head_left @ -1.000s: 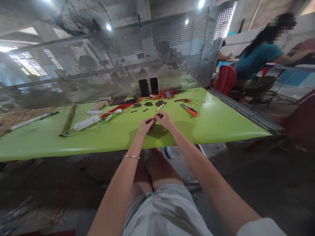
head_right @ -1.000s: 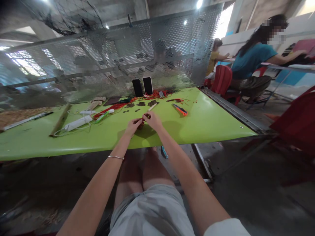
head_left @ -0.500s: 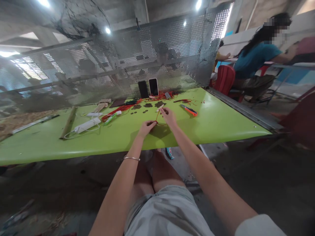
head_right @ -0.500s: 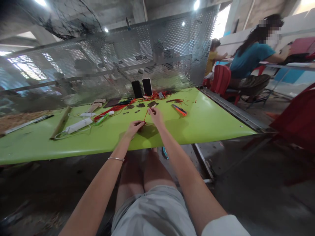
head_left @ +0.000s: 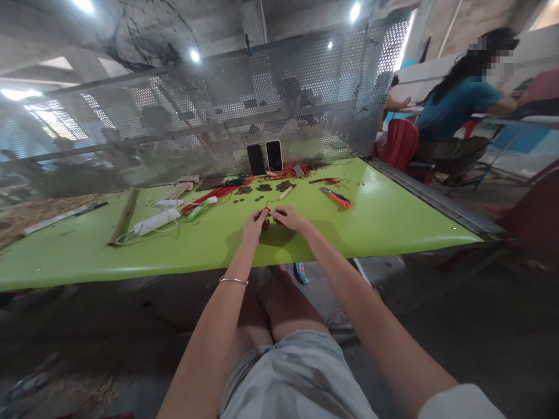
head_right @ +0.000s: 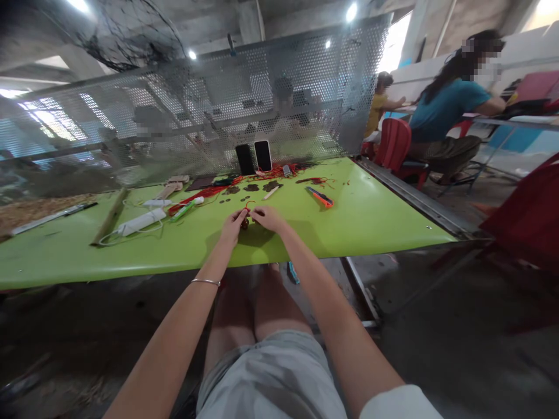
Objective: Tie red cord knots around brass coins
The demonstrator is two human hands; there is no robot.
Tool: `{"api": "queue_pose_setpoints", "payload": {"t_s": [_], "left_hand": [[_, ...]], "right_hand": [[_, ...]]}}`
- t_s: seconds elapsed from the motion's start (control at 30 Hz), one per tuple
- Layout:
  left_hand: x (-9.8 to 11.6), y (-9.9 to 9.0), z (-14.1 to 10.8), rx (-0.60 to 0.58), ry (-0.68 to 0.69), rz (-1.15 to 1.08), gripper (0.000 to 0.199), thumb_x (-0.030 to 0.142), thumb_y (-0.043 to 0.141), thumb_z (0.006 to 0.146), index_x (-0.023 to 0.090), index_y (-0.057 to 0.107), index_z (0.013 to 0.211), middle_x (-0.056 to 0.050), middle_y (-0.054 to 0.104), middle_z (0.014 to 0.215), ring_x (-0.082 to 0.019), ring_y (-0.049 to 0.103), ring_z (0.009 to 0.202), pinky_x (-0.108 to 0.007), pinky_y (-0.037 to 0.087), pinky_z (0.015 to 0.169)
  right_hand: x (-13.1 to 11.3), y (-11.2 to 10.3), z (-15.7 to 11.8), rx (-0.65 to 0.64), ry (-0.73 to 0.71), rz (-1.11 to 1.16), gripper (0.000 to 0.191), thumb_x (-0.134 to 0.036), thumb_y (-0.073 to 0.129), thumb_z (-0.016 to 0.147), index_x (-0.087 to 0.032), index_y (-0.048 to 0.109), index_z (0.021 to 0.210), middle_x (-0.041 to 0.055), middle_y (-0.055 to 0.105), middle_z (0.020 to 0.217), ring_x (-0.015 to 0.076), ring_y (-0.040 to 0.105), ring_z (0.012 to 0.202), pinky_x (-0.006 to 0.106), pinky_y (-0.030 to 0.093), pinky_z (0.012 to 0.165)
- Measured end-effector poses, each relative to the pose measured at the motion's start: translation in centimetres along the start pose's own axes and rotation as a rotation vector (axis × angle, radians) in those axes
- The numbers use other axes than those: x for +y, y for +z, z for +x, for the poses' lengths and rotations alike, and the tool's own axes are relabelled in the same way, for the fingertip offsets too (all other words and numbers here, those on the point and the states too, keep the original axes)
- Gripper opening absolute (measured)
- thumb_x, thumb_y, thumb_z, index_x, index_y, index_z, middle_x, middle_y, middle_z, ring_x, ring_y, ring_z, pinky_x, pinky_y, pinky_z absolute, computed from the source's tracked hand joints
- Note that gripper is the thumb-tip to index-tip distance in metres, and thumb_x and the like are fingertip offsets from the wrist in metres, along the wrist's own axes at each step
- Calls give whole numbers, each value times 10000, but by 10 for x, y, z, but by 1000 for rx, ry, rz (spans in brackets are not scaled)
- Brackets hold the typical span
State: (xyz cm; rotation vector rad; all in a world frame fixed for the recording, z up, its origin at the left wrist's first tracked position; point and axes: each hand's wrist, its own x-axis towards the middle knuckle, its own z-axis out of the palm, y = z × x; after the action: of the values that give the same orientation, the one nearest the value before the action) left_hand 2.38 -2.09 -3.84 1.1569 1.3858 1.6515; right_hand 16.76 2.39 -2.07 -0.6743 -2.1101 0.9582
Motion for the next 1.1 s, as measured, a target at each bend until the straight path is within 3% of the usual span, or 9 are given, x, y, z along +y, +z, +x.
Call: {"api": "queue_pose_setpoints", "payload": {"t_s": [0.23, 0.37, 0.6, 0.8, 1.1], "left_hand": [[-6, -3, 6, 83, 43, -50, 254, 392, 694, 675, 163, 692, 786, -1, 628, 671, -49, 467, 501, -184, 340, 486], [-7, -3, 8, 101, 60, -71, 242, 383, 682, 689, 171, 698, 805, -9, 641, 714, -60, 507, 555, -189, 368, 522], [-7, -4, 6, 54, 43, -41, 221, 283, 678, 734, 116, 650, 876, -8, 626, 727, -70, 518, 540, -204, 415, 504], [-7, -3, 6, 61, 38, -49, 171, 268, 586, 826, 112, 603, 893, -1, 606, 759, -75, 534, 567, -215, 456, 524], [3, 0, -3, -69, 53, -85, 198, 305, 636, 774, 112, 631, 816, 18, 591, 653, -56, 472, 474, -192, 391, 459]], "right_hand": [[4, 1, 2, 0, 34, -47, 313, -308, 455, 840, -147, 500, 575, -44, 456, 493, 75, 406, 467, 214, 299, 488], [8, 2, 5, -8, 53, -78, 288, -331, 498, 872, -127, 531, 672, -49, 482, 566, 65, 442, 486, 207, 378, 500], [16, 1, 2, -25, 93, -100, 243, -339, 495, 888, -110, 577, 887, 5, 587, 773, 88, 557, 624, 244, 481, 579], [16, 5, 5, -49, 91, -70, 238, -332, 500, 886, -109, 580, 911, 13, 597, 804, 96, 572, 653, 252, 493, 596], [16, 2, 3, 41, 123, 26, 243, -335, 463, 898, -122, 578, 901, 12, 594, 770, 87, 542, 603, 243, 466, 581]]}}
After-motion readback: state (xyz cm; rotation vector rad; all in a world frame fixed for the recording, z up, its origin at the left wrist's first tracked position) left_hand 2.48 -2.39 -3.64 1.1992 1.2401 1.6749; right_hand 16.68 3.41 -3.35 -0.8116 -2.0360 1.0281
